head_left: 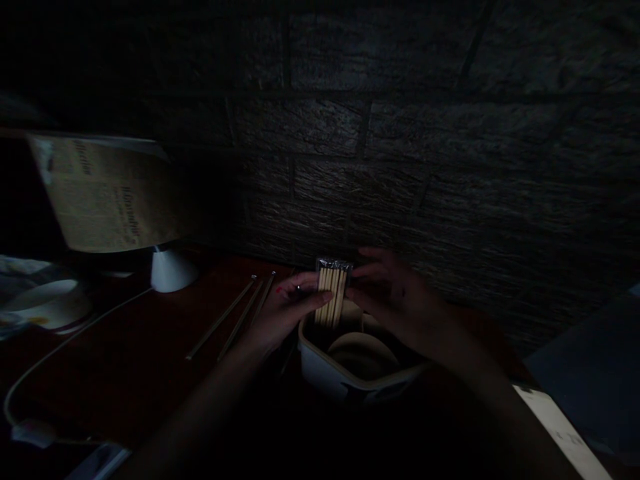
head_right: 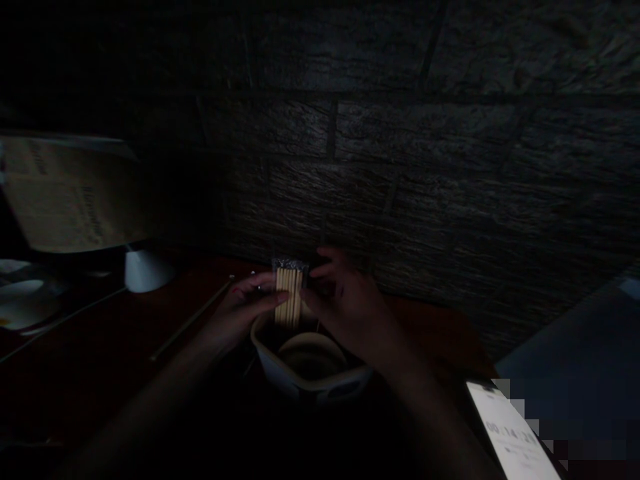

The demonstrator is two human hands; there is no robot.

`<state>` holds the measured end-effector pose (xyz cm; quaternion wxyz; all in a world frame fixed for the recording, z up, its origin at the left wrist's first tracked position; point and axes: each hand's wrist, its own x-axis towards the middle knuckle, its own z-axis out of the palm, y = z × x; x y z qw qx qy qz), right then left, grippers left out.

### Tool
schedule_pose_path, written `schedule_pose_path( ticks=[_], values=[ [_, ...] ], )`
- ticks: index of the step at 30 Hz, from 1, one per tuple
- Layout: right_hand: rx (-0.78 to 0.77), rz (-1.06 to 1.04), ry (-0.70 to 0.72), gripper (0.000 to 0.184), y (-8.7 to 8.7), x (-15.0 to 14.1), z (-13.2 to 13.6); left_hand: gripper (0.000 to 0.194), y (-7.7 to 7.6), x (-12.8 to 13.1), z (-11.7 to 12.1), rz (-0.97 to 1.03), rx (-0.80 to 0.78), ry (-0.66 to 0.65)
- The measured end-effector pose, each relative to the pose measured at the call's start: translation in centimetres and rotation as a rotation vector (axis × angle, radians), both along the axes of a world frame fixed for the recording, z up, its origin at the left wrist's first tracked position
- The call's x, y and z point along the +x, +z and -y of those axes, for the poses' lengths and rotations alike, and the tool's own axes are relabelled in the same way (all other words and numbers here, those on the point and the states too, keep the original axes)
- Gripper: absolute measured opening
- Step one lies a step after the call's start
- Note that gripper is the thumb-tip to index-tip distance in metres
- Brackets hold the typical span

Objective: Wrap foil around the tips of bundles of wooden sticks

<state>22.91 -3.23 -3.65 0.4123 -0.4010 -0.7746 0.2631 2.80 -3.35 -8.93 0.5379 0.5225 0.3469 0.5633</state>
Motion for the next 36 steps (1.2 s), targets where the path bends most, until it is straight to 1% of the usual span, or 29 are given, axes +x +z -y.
schedule_pose_path(
  ticks=[2, 5, 10, 14, 18, 22, 26, 36],
  values=[
    [-0.025, -0.003, 0.012, 0.053, -0.27, -0.21, -0.35, 0.027, -0.04, 0.0, -0.07, 0.003, 0.01, 0.007],
    [-0.053, 0.0, 0.031, 0.05, -0.3, -0.44, -0.53, 0.026, -0.08, 0.01, -0.1, -0.011, -0.001, 0.025],
    [-0.047, 0.009, 0.036, 0.046, -0.12, -0.73, -0.37, 0.029, -0.08, 0.02, -0.06, -0.02, -0.065, 0.028],
    [-0.06, 0.019, 0.036, 0.044, 0.04, -0.86, -0.26, 0.028, 0.01, 0.1, -0.07, -0.018, -0.051, 0.03],
    [-0.042, 0.002, 0.042, 0.042, -0.23, -0.85, -0.48, 0.027, 0.07, 0.16, -0.01, -0.025, -0.063, 0.026],
    [-0.027, 0.01, 0.024, 0.044, -0.56, -0.83, -0.73, 0.028, 0.02, 0.12, 0.03, -0.014, -0.096, 0.015],
    [-0.035, 0.003, 0.029, 0.045, -0.63, -0.81, -0.78, 0.029, 0.1, 0.08, 0.07, -0.012, -0.085, -0.003],
    [-0.099, -0.037, 0.109, 0.052, -0.77, -0.9, -0.81, 0.029, -0.07, 0.1, 0.11, 0.023, -0.088, -0.021]
  ],
)
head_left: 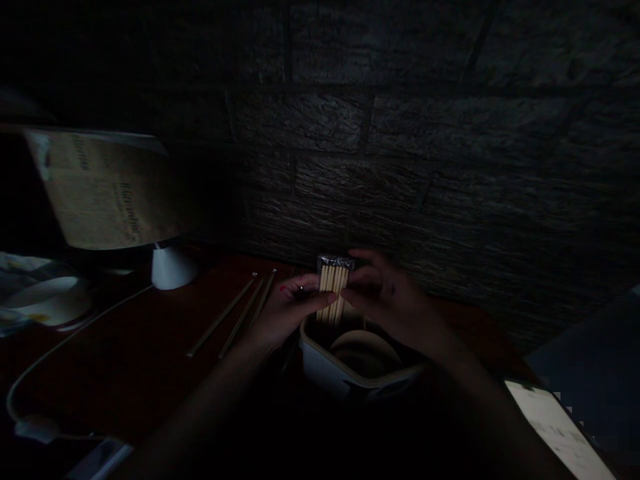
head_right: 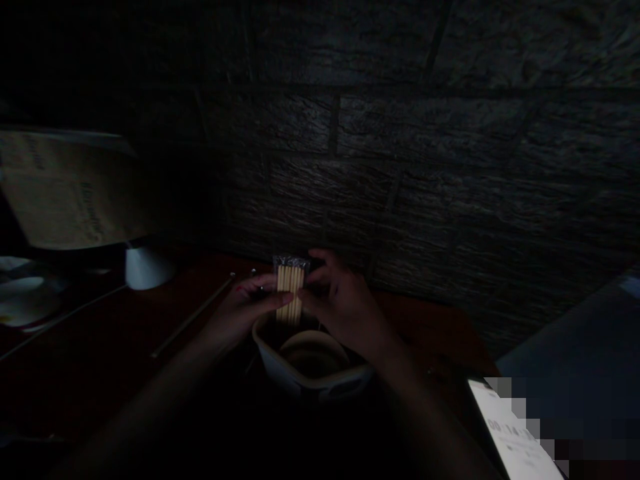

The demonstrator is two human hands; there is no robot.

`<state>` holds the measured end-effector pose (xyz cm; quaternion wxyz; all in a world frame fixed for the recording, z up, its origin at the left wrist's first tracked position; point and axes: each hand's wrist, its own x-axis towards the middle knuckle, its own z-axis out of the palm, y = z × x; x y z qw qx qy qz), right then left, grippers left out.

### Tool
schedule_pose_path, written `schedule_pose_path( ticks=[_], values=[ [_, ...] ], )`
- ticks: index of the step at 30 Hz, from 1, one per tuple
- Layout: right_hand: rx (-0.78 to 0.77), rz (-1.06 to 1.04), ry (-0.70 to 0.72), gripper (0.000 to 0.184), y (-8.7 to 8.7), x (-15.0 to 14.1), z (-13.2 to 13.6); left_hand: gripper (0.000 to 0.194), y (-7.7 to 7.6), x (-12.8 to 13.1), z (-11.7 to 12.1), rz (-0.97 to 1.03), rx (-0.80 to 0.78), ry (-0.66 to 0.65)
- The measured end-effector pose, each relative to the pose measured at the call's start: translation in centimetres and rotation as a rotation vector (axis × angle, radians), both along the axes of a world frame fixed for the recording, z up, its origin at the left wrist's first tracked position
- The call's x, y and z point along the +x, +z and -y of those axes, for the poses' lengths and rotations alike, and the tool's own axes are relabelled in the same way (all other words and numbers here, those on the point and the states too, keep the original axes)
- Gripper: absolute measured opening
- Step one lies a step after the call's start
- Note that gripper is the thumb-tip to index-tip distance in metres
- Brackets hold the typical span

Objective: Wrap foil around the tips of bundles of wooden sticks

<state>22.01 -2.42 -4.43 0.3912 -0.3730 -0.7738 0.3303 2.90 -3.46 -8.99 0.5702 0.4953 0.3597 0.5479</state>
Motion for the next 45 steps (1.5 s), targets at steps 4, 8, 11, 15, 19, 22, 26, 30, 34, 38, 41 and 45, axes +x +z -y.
schedule_pose_path(
  ticks=[4, 8, 11, 15, 19, 22, 26, 30, 34, 38, 41, 45],
  values=[
    [-0.009, -0.007, -0.004, 0.051, -0.3, -0.1, -0.2, 0.026, 0.0, 0.0, 0.1, -0.031, -0.007, 0.018],
    [-0.012, -0.005, -0.01, 0.048, -0.3, -0.1, -0.3, 0.027, 0.1, 0.0, 0.0, -0.046, -0.008, 0.014],
    [-0.006, 0.01, -0.016, 0.047, -0.3, -0.1, -0.3, 0.027, 0.2, 0.0, 0.0, -0.027, -0.008, -0.007],
    [0.012, -0.006, 0.008, 0.038, -0.1, -0.1, -0.2, 0.026, 0.2, 0.1, 0.0, -0.014, -0.01, -0.004],
    [-0.018, 0.03, 0.065, 0.015, 0.5, -0.2, 0.1, 0.026, 0.2, 0.0, 0.0, -0.017, -0.016, 0.012],
    [-0.048, 0.055, 0.084, 0.012, 0.8, -0.2, 0.2, 0.026, 0.1, -0.1, -0.1, -0.033, 0.001, -0.004],
    [-0.046, 0.073, 0.094, 0.015, 0.7, -0.1, 0.1, 0.026, 0.0, -0.1, -0.2, -0.043, 0.011, -0.012],
    [-0.048, 0.063, 0.093, 0.016, 0.7, -0.1, 0.1, 0.029, 0.1, -0.1, -0.1, -0.039, -0.013, -0.011],
    [-0.062, 0.052, 0.105, 0.016, 0.9, -0.1, 0.3, 0.029, 0.1, -0.1, -0.1, -0.024, 0.016, -0.023],
    [-0.066, 0.04, 0.11, 0.014, 1.0, -0.1, 0.3, 0.029, 0.0, -0.1, -0.1, -0.026, 0.019, -0.022],
    [-0.066, 0.032, 0.117, 0.012, 1.0, -0.2, 0.3, 0.03, 0.2, 0.0, 0.0, -0.023, 0.007, -0.013],
    [-0.069, 0.011, 0.118, 0.012, 0.9, 0.0, 0.3, 0.028, 0.5, 0.1, 0.1, -0.033, 0.002, 0.004]
  ],
)
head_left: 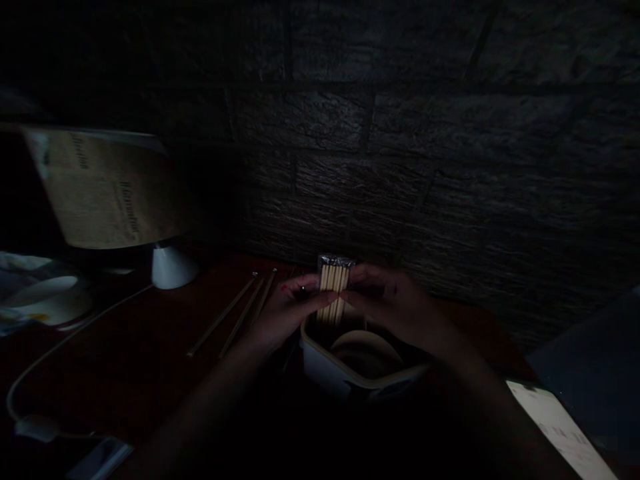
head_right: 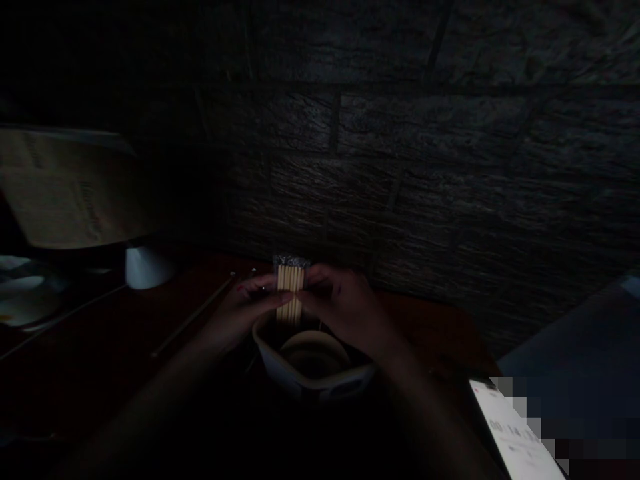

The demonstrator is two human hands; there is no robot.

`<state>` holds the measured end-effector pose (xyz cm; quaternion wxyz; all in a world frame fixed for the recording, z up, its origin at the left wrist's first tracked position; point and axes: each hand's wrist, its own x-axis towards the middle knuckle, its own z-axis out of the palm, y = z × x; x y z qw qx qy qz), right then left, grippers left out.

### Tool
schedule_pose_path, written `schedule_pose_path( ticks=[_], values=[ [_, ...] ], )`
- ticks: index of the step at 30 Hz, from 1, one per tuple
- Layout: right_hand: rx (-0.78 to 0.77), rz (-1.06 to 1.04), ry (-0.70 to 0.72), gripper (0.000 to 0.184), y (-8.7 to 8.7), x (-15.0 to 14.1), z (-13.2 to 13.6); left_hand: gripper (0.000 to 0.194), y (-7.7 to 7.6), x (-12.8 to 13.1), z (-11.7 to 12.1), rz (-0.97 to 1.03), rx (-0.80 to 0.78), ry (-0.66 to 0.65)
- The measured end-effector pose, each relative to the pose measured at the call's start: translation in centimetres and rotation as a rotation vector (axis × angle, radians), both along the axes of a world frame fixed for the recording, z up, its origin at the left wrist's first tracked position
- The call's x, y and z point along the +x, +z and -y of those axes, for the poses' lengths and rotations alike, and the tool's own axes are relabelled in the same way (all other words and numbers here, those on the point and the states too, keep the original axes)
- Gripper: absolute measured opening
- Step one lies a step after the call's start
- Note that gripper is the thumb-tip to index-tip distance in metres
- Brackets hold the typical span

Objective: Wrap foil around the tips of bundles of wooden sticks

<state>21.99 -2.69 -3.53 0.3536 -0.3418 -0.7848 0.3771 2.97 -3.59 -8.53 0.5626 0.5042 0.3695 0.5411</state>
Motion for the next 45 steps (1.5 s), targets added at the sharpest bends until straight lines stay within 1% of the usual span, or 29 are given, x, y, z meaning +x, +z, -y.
schedule_pose_path(
  ticks=[7, 13, 17, 22, 27, 33, 38, 43, 45],
  values=[
    [0.055, 0.047, -0.07, 0.011, -0.03, 0.32, -0.18, 0.026, -0.27, -0.05, -0.1, -0.012, 0.009, 0.007],
    [0.097, 0.051, -0.089, 0.011, -0.21, 0.12, -0.18, 0.024, 0.0, 0.03, 0.04, -0.04, 0.015, 0.033],
    [0.1, 0.059, -0.099, 0.011, -0.35, 0.08, -0.29, 0.025, 0.03, 0.05, 0.08, -0.041, 0.017, 0.015],
    [0.087, 0.066, -0.104, 0.012, -0.33, 0.02, -0.29, 0.026, -0.06, 0.06, 0.11, -0.024, -0.019, 0.003],
    [0.066, 0.063, -0.091, 0.013, -0.34, 0.01, -0.25, 0.028, -0.11, 0.0, 0.08, -0.032, -0.047, 0.018],
    [0.072, 0.079, -0.074, 0.01, -0.23, 0.02, -0.17, 0.027, -0.05, -0.06, -0.05, -0.042, -0.022, 0.013],
    [0.054, 0.043, -0.051, 0.007, -0.24, 0.01, -0.18, 0.025, -0.09, -0.04, -0.05, -0.054, -0.007, 0.022],
    [0.041, 0.006, -0.034, 0.008, -0.36, 0.04, -0.31, 0.03, -0.3, -0.08, -0.08, -0.01, -0.009, -0.035],
    [0.034, 0.004, -0.031, 0.009, -0.35, 0.05, -0.29, 0.03, -0.32, -0.09, -0.1, -0.002, 0.005, -0.036]
  ],
)
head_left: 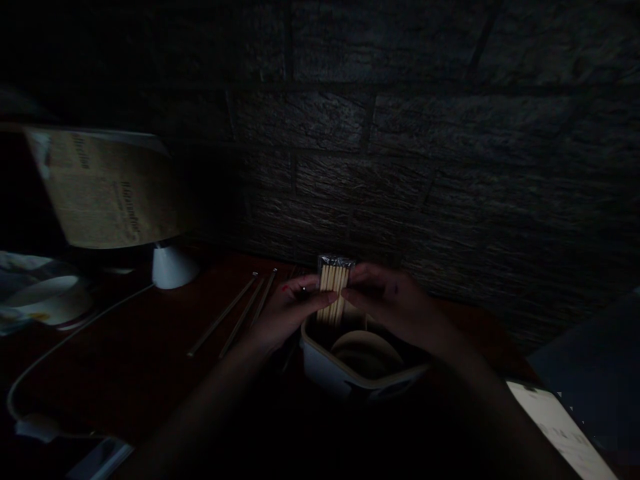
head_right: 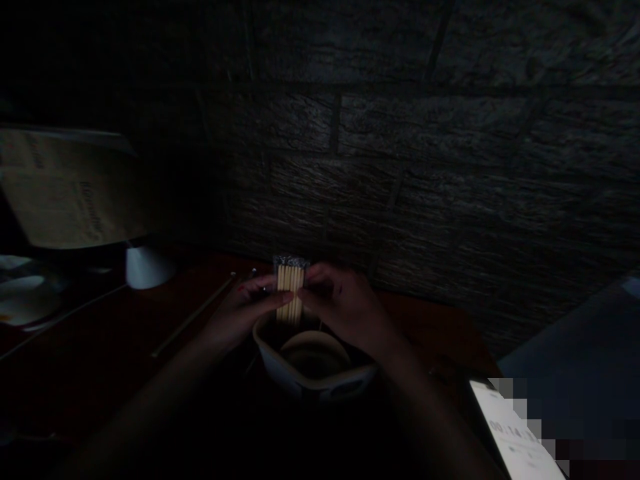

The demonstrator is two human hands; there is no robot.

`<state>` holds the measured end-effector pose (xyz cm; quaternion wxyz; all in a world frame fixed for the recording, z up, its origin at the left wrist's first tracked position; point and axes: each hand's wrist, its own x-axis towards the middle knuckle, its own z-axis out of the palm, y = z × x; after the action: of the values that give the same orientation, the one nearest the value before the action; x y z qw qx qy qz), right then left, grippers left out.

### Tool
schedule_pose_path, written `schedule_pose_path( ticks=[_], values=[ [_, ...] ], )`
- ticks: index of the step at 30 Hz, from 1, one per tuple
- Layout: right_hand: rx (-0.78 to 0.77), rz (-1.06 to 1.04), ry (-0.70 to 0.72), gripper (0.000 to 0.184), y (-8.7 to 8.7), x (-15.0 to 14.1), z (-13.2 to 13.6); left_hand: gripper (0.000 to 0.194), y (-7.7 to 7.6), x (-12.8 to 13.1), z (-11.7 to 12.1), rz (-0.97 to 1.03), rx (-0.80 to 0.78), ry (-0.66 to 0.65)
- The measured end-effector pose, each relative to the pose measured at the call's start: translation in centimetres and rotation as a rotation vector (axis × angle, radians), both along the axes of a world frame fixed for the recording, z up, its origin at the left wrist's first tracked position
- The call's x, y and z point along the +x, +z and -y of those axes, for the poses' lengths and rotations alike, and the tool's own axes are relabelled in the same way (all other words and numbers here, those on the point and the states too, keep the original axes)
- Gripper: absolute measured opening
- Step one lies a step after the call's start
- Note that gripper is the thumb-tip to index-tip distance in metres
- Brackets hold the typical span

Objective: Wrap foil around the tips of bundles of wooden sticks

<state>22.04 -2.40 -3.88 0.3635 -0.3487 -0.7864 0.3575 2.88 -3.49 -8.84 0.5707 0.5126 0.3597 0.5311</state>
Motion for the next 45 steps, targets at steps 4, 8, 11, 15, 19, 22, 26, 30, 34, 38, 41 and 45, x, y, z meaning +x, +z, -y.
schedule_pose_path(
  ticks=[4, 8, 11, 15, 19, 22, 26, 30, 34, 38, 41, 45],
  values=[
    [0.002, -0.001, 0.01, 0.011, 0.0, 0.0, 0.0, 0.028, 0.1, 0.0, 0.0, -0.019, 0.04, 0.019],
    [0.003, -0.003, 0.006, 0.013, 0.1, 0.1, 0.0, 0.029, 0.2, 0.1, 0.1, -0.014, 0.025, 0.034],
    [0.007, -0.014, 0.002, 0.014, 0.2, 0.2, 0.1, 0.03, 0.3, 0.2, 0.1, 0.007, 0.018, 0.039],
    [0.001, -0.035, 0.013, 0.016, 0.1, 0.2, 0.0, 0.029, 0.1, 0.2, 0.0, 0.039, 0.026, 0.021],
    [0.006, -0.028, -0.012, 0.017, 0.0, 0.2, -0.2, 0.028, -0.1, 0.0, -0.1, 0.035, 0.038, 0.042],
    [0.014, -0.022, -0.044, 0.022, -0.1, 0.5, -0.3, 0.023, 0.1, -0.1, -0.3, 0.042, 0.009, 0.124],
    [-0.023, -0.024, -0.093, 0.032, 0.4, 0.9, -0.1, 0.026, 0.5, -0.2, -0.5, 0.192, 0.039, 0.111],
    [-0.049, -0.032, -0.138, 0.031, 1.4, 1.4, 0.2, 0.039, 0.6, -0.5, -1.0, 0.322, 0.008, 0.147],
    [-0.045, -0.059, -0.175, 0.032, 2.1, 2.1, 0.3, 0.044, 0.4, -1.2, -1.8, 0.349, 0.006, 0.201],
    [-0.063, -0.079, -0.18, 0.042, 2.5, 2.8, 0.4, 0.046, -0.2, -1.6, -2.8, 0.338, -0.006, 0.247],
    [-0.046, -0.088, -0.178, 0.044, 2.8, 3.2, 0.5, 0.047, -0.8, -1.7, -3.3, 0.316, -0.027, 0.268],
    [-0.025, -0.094, -0.164, 0.044, 2.9, 3.5, 0.4, 0.047, -1.4, -2.0, -3.9, 0.268, -0.046, 0.313]
  ],
)
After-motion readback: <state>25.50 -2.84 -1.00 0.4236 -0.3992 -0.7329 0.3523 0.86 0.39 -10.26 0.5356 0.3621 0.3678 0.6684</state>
